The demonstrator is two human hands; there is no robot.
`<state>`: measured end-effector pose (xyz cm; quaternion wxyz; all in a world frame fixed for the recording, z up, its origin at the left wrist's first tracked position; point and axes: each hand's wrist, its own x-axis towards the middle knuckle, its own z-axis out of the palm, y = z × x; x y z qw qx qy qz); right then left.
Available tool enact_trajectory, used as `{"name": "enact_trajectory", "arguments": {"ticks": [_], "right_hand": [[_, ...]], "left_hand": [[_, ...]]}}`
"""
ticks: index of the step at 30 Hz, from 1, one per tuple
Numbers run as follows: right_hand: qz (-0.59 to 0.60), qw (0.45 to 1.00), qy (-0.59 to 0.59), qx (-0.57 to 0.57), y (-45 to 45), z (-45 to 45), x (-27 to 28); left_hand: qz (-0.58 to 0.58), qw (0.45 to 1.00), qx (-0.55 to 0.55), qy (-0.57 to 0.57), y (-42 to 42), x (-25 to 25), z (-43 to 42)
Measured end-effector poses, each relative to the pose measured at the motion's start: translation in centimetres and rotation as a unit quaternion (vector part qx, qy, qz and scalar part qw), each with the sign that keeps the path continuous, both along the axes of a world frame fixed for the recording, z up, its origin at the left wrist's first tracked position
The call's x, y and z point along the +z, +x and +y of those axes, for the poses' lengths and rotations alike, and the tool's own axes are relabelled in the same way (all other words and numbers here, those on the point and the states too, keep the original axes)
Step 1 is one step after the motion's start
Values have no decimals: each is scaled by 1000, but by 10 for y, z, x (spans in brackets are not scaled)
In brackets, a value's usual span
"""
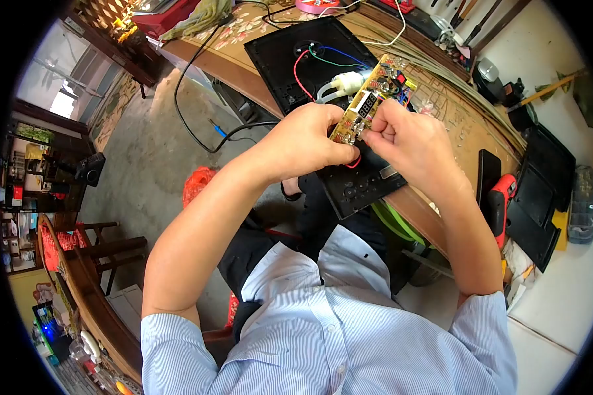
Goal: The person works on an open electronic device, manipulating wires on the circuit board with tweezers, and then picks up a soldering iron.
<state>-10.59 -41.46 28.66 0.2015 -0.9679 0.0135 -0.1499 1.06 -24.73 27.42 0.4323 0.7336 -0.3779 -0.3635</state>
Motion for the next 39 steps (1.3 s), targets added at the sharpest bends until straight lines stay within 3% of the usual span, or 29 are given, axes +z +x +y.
{"name": "enact_trajectory", "arguments": {"ticks": [16,19,21,30,39], "right_hand": [[12,1000,12,-4,-3,-1,-2],[-60,998,-5,22,-8,-3,-15],[-156,983,-77,58,-14,-5,-24],[-196,965,-148,95,-16,-10,-38],[-196,968,-125,98,-15,-12,-38]], "left_hand": [[-27,999,15,-37,1,-6,-1],[-16,999,20,-42,1,-7,-1],[-6,1000,12,-23,0,-4,-1],[10,1000,-3,1,0,0,0],[-2,1000,-8,-1,0,-1,-1]]}}
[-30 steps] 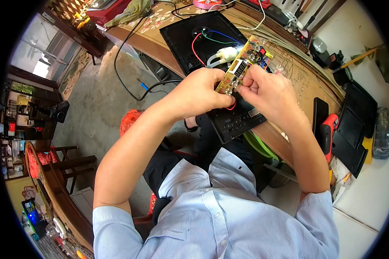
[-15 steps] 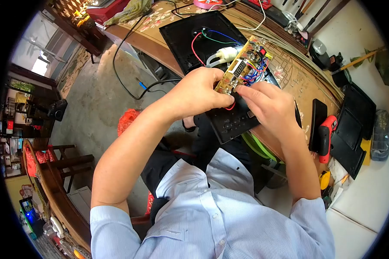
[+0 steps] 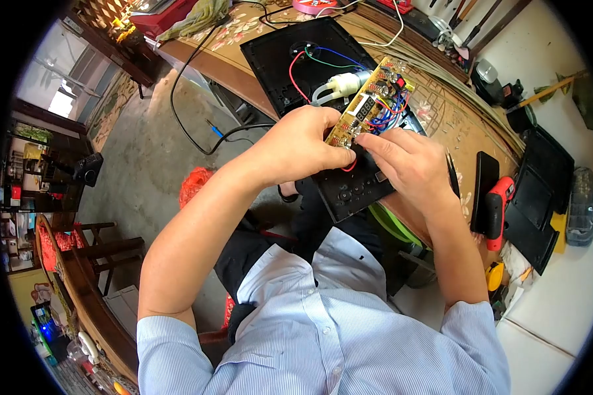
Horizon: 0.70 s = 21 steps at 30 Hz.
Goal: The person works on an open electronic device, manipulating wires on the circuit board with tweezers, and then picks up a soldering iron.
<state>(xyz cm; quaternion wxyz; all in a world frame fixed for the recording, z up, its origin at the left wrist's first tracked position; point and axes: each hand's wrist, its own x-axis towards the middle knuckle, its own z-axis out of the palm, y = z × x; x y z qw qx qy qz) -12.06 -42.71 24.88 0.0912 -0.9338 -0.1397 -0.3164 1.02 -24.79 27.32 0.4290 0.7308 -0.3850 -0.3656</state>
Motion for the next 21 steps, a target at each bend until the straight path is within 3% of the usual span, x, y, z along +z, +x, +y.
{"name": "enact_trajectory", "arguments": {"ticks": [5,6,9,17,21], "right_hand": [[24,988,147,-43,-1,16,5],[38,975,208,-68,-1,20,6],[46,965,237,-101,2,26,3],[52,980,155,-110,2,26,11],[65,986,107,-111,2,24,15]], "left_hand": [[-48,998,12,-44,-2,-1,1],[-32,999,15,-15,-5,3,2],[-42,999,12,11,-9,3,1],[-67,998,3,9,-10,5,0],[-13,1000,7,-2,-8,2,0]]}}
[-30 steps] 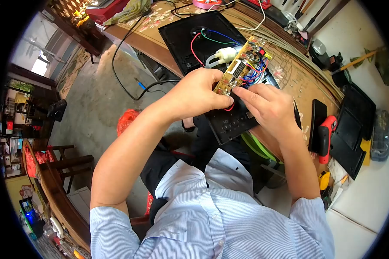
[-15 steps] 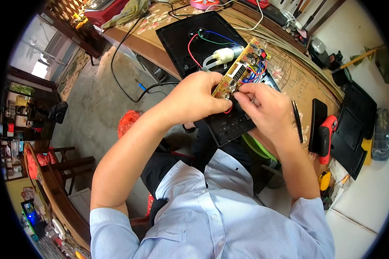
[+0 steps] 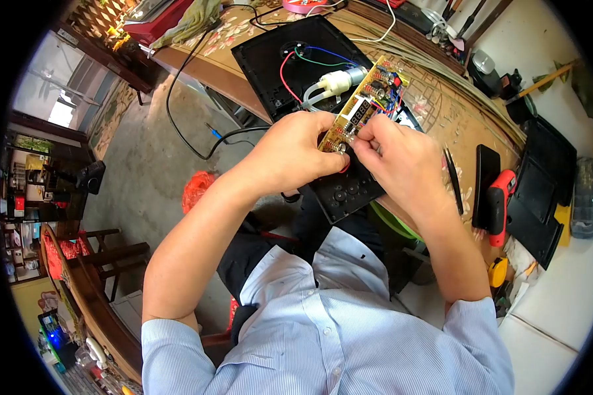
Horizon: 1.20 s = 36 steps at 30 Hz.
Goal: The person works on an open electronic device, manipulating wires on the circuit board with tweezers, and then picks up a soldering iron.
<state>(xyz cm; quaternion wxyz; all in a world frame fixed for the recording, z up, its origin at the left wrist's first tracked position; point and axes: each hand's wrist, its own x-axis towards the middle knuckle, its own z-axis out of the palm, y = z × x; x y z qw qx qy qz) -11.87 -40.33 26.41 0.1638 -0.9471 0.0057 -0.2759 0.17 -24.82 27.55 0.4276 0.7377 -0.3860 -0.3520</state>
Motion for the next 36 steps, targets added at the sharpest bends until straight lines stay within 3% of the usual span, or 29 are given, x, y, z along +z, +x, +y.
{"name": "enact_trajectory", "arguments": {"ticks": [20,21,23,24,27,28,36], "right_hand": [[49,999,6,-17,0,-5,10],[51,998,19,-28,-4,-9,13],[15,983,82,-163,-33,-23,23],[57,968,88,-229,-48,-25,27],[69,954,-13,-290,-85,-37,10],[123,940,-44,-315,-92,-39,8],[186,911,-44,-365,-106,-53,-20]], "left_hand": [[32,999,-4,-3,6,-6,2],[49,998,29,7,5,0,5],[90,993,74,8,2,6,2],[100,991,84,6,3,2,3],[117,988,99,2,1,-1,0],[120,986,116,3,1,0,1],[206,970,126,-21,5,-1,5]]}}
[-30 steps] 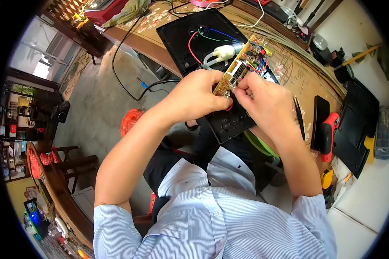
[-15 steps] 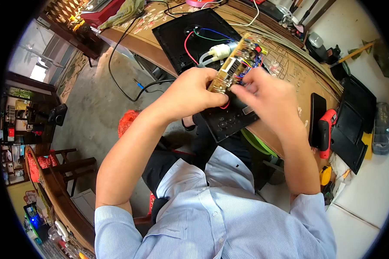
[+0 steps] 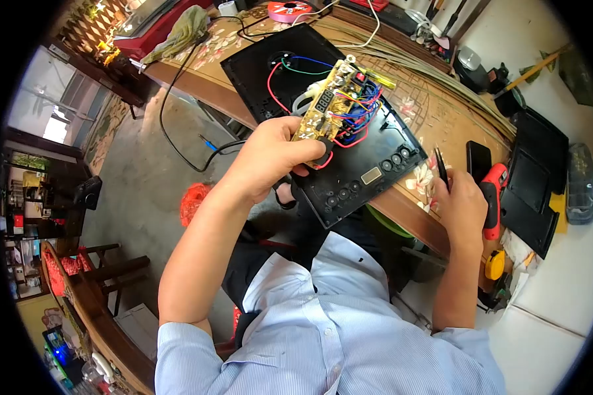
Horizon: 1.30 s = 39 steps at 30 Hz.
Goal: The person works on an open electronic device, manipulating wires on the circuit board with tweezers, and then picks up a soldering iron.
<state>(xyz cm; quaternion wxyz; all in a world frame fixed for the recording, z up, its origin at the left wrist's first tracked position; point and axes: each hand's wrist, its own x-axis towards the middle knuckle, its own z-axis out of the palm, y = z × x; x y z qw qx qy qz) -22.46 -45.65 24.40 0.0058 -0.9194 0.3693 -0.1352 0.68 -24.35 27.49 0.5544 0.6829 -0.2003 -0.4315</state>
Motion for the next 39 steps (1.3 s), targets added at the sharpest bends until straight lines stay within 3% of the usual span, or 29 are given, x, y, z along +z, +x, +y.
{"name": "enact_trajectory", "arguments": {"ticks": [7,10,11,12,14,15,18,19,20,23,25,26,31,34,39], "right_hand": [[-26,997,63,-42,3,0,7],[-199,956,212,-42,1,-3,8],[-200,955,214,-43,4,2,11],[-319,895,311,7,9,10,18],[-431,776,443,129,10,9,27],[-432,774,445,129,9,6,30],[-453,619,616,182,16,8,47],[-455,616,617,183,25,17,57],[-488,561,647,169,35,26,66],[-508,555,635,177,54,26,63],[-427,649,583,237,60,24,59],[-414,669,574,228,66,26,59],[-407,639,616,216,88,37,46],[-374,661,617,204,91,37,39],[-370,654,635,179,91,37,27]], "left_hand": [[0,999,-23,30,5,3,0],[0,999,-35,39,6,2,-1],[0,999,-41,35,6,1,-1],[0,998,-46,32,6,1,0],[3,998,-54,30,8,3,0],[8,998,-62,28,8,3,1],[40,998,-52,24,11,3,1],[37,998,-51,27,13,3,2],[43,998,-53,16,13,3,2],[54,997,-55,16,14,6,1],[58,996,-56,24,14,7,0],[60,996,-57,21,15,7,0],[57,995,-72,33,16,10,-1],[52,995,-79,19,15,10,-1],[65,995,-72,-1,12,14,-2]]}}
